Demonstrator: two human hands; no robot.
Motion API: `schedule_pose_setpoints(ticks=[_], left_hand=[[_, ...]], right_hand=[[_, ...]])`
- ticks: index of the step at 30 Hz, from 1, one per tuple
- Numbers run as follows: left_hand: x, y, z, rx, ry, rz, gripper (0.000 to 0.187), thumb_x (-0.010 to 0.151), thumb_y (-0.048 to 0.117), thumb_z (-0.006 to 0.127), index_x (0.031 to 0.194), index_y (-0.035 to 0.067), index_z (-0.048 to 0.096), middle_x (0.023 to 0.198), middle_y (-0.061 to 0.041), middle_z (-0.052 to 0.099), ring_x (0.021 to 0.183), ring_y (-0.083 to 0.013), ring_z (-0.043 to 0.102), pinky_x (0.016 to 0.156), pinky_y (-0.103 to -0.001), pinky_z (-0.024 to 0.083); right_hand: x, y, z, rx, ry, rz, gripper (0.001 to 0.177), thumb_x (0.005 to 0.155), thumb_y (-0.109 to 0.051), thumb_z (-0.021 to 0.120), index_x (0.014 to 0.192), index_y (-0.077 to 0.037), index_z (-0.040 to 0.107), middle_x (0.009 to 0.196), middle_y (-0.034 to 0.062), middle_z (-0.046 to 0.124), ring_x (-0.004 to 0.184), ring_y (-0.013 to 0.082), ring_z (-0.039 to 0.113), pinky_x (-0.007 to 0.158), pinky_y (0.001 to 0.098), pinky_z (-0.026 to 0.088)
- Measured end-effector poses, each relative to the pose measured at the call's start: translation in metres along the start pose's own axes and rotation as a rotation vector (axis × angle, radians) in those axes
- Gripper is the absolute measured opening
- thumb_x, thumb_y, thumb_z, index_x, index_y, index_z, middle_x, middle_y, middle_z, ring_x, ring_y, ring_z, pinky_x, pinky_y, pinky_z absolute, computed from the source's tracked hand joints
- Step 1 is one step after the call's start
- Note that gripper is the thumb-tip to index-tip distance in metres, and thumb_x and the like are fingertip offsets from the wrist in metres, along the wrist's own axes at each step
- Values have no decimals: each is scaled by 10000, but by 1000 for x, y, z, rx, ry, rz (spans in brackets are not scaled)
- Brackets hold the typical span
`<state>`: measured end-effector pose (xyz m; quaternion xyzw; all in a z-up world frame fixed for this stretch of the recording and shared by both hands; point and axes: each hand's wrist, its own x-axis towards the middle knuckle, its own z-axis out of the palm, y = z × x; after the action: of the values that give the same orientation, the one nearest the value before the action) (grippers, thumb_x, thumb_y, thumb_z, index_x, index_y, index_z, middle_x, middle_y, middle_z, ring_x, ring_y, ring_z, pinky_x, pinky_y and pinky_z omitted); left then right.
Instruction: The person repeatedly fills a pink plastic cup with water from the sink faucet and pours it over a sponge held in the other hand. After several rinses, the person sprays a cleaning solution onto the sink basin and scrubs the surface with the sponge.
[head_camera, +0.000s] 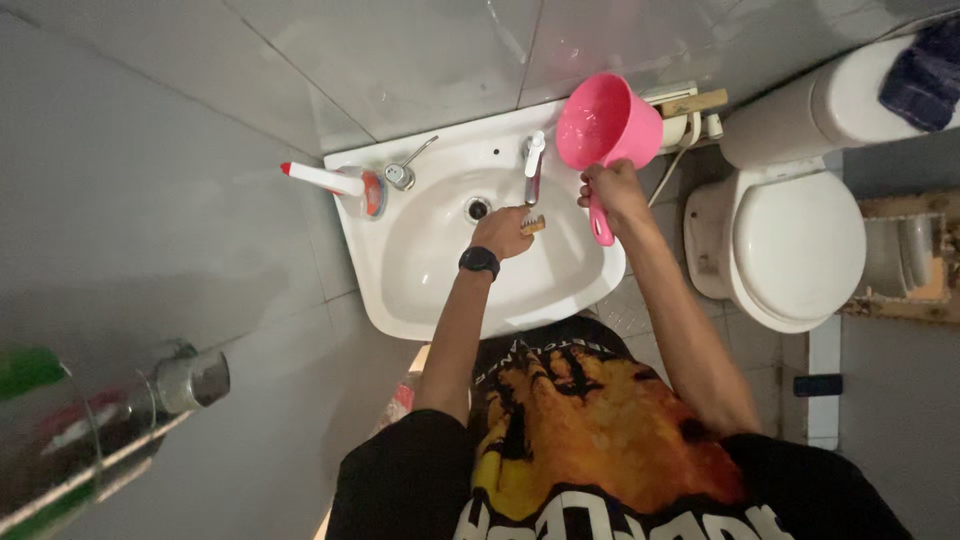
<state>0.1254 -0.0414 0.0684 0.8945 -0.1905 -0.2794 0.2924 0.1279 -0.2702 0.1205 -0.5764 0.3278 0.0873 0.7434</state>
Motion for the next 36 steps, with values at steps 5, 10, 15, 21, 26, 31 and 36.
schedule_pose_setpoints(ticks=[5,10,15,21,26,31,36], left_hand=[[13,1,29,-169,-64,44,498,797,300,706,1222,44,658,1102,-241,708,1069,-409,675,937,-471,540],[18,29,59,-198,126,170,713,830,254,705,1477,64,474,1512,-190,483,1325,-378,543,1046,-447,494],[38,50,51,-57,222,173,849,783,161,734,1551,85,378,1682,-123,252,1501,-311,359,1065,-409,515],[62,58,72,233,309,117,1019,686,142,771,1567,30,272,1664,-142,182,1532,-308,203,1148,-425,460],[69,63,87,428,223,21,959,795,252,760,1581,62,245,1689,-104,150,1566,-276,141,1109,-446,467],[66,68,93,300,212,41,835,932,354,688,1602,107,254,1713,-83,133,1584,-268,133,875,-397,593],[62,76,98,350,201,34,834,941,315,677,1629,164,230,1719,-87,127,1590,-281,129,821,-406,600]], right_hand=[[-13,-11,-8,10,61,17,286,953,-48,583,1164,36,410,947,131,592,690,154,577,560,324,534],[-19,-20,-24,25,13,-14,241,952,-44,583,1116,17,418,949,136,602,689,161,587,557,323,525],[-13,-21,-48,2,-14,4,202,957,-43,593,1069,20,437,908,131,608,668,170,588,557,321,530],[-3,-17,-70,-107,-106,-15,182,995,-65,582,1069,40,453,854,106,590,655,158,576,560,302,509],[-9,-28,-74,-223,-73,39,198,1001,-86,569,1061,11,407,836,80,590,652,132,565,540,287,487],[-22,-40,-75,-273,-107,17,187,999,-77,549,1108,16,427,867,80,589,661,134,580,532,294,493],[-35,-40,-87,-310,-193,-12,204,991,-55,528,1161,11,434,902,80,596,668,119,559,543,290,488]])
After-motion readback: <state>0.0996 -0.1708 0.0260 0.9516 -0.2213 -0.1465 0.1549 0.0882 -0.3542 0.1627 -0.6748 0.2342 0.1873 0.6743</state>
